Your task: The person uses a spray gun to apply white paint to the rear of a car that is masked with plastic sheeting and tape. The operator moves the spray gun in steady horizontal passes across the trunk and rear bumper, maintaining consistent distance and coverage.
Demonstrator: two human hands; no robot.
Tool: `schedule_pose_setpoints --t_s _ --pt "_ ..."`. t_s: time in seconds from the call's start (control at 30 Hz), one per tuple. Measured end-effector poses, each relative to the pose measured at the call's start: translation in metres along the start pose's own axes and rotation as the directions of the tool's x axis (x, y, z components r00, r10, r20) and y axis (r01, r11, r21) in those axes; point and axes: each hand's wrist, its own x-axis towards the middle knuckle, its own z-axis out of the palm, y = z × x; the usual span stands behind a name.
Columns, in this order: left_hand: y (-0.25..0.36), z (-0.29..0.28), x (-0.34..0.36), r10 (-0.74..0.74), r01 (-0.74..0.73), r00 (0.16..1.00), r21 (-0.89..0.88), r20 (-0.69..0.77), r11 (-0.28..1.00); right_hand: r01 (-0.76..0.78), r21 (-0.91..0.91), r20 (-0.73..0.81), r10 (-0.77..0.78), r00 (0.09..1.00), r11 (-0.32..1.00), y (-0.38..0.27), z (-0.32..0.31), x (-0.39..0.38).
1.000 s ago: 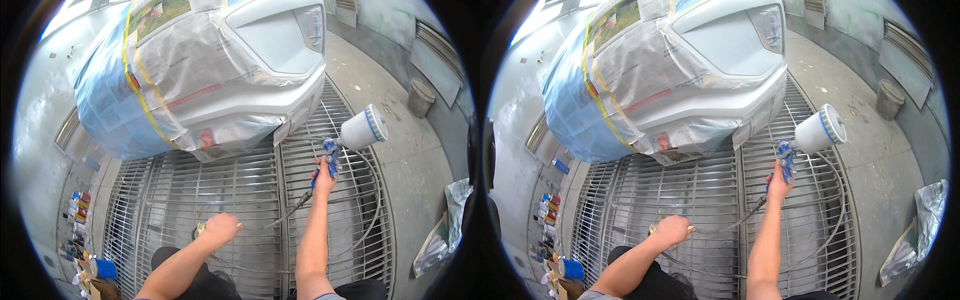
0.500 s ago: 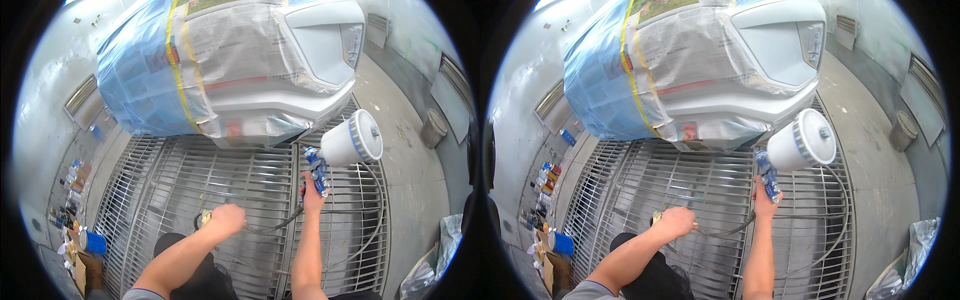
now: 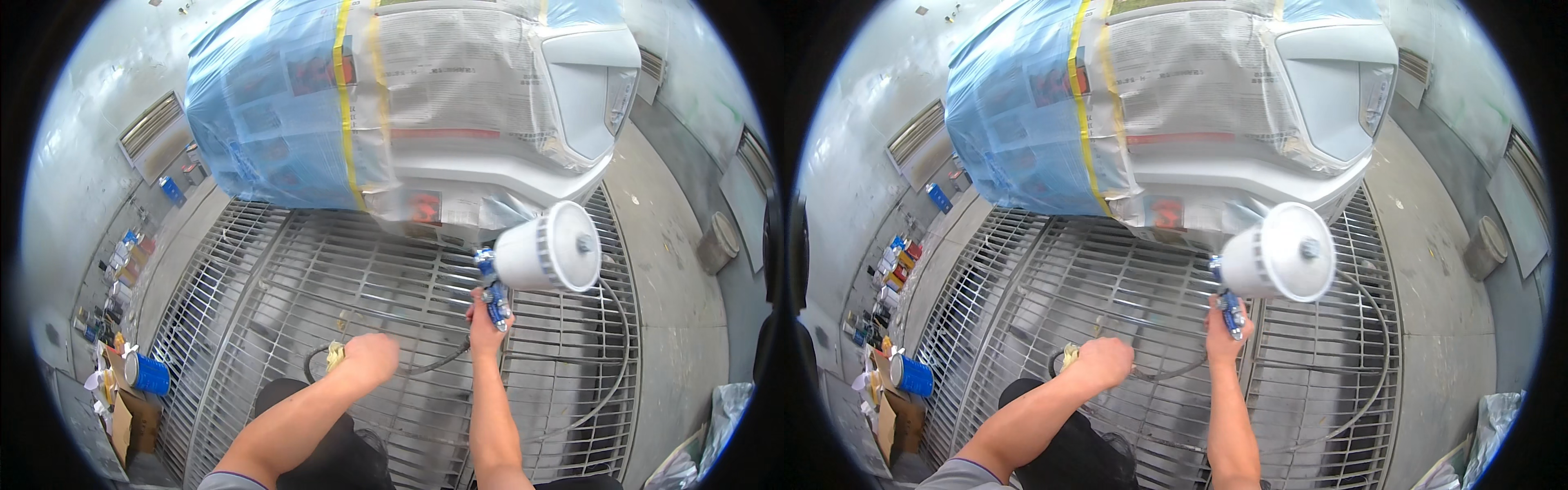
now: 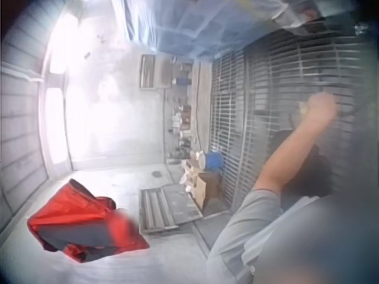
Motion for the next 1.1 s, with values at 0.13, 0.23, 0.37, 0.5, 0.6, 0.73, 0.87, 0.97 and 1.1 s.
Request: schedule_pose_setpoints --t_s 0.13,0.23,0.37,0.5,0.6,0.73,0.87,0.97,1.1 --pt "-0.005 0.009 -0.006 0.033 -0.032 0.999 -0.019 0.032 0.999 0.115 -0.087 0.246 -0.091 0.965 0.989 -0.005 0.033 -0.001" --pt "-0.011 0.005 -0.007 0.007 -0.003 0.999 -0.08 0.049 0.997 0.159 -0.125 0.34 -0.108 0.934 0.979 -0.02 0.052 0.0" --pt "-0.02 0.002 -0.01 0.028 -0.029 1.0 -0.122 -0.008 0.992 0.16 -0.138 0.197 -0.132 0.972 0.977 -0.051 0.059 0.008" --pt "-0.021 0.003 -0.004 0.087 -0.077 0.995 -0.174 0.049 0.982 0.096 -0.232 0.26 -0.033 0.965 0.968 -0.075 0.056 0.017" --pt "-0.009 0.008 0.005 0.177 -0.159 0.975 -0.133 0.133 0.978 -0.014 -0.326 0.307 0.119 0.944 0.945 -0.09 0.057 0.011" --pt "0.0 0.005 0.014 0.262 -0.245 0.936 -0.097 0.236 0.965 0.005 -0.36 0.304 0.112 0.946 0.933 -0.11 0.062 0.014" --pt "-0.006 -0.001 0.027 0.233 -0.202 0.943 -0.146 0.239 0.968 0.147 -0.252 0.251 -0.082 0.964 0.957 -0.149 0.079 0.023" --pt "-0.012 0.001 0.035 0.207 -0.168 0.954 -0.189 0.215 0.968 0.244 -0.276 0.2 -0.193 0.961 0.929 -0.169 0.09 0.029" --pt "-0.009 0.001 0.044 0.236 -0.183 0.93 -0.201 0.282 0.962 0.182 -0.373 0.213 -0.107 0.971 0.91 -0.169 0.096 0.029"
